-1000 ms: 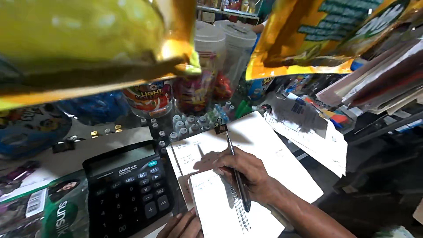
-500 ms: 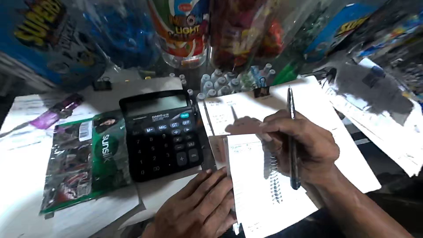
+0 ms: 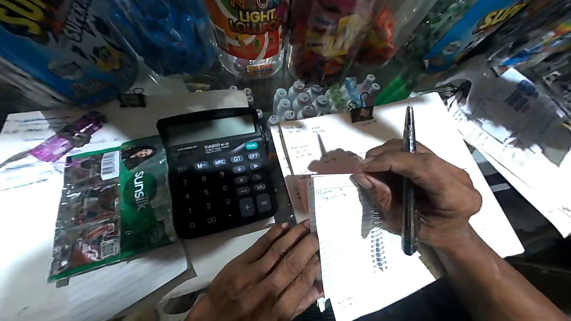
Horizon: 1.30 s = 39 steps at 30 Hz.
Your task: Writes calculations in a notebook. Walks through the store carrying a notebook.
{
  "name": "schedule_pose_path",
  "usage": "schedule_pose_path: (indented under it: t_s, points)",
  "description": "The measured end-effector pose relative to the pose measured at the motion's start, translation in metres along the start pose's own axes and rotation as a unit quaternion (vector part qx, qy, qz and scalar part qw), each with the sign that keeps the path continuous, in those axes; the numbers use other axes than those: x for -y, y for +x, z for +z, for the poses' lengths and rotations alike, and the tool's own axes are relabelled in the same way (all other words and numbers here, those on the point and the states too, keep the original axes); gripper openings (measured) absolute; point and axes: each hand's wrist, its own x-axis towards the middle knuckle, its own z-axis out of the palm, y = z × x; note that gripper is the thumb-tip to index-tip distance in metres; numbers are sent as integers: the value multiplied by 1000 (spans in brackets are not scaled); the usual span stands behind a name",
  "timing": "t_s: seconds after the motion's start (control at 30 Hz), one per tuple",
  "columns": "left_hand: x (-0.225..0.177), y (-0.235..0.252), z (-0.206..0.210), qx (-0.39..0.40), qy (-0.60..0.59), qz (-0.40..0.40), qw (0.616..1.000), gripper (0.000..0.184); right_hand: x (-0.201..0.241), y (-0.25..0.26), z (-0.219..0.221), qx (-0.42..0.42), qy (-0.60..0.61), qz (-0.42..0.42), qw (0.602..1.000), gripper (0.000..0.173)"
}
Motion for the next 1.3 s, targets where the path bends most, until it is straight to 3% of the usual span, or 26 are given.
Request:
schedule_pose_path:
  t_s: [0.6, 1.3]
  points:
    - [-1, -4, 0, -19, -40, 6, 999, 32, 21, 5, -13, 36, -52, 18, 998, 14]
    - [-4, -2, -1, -14, -57, -21, 998, 31, 21, 6, -19, 51, -12, 68, 996, 18]
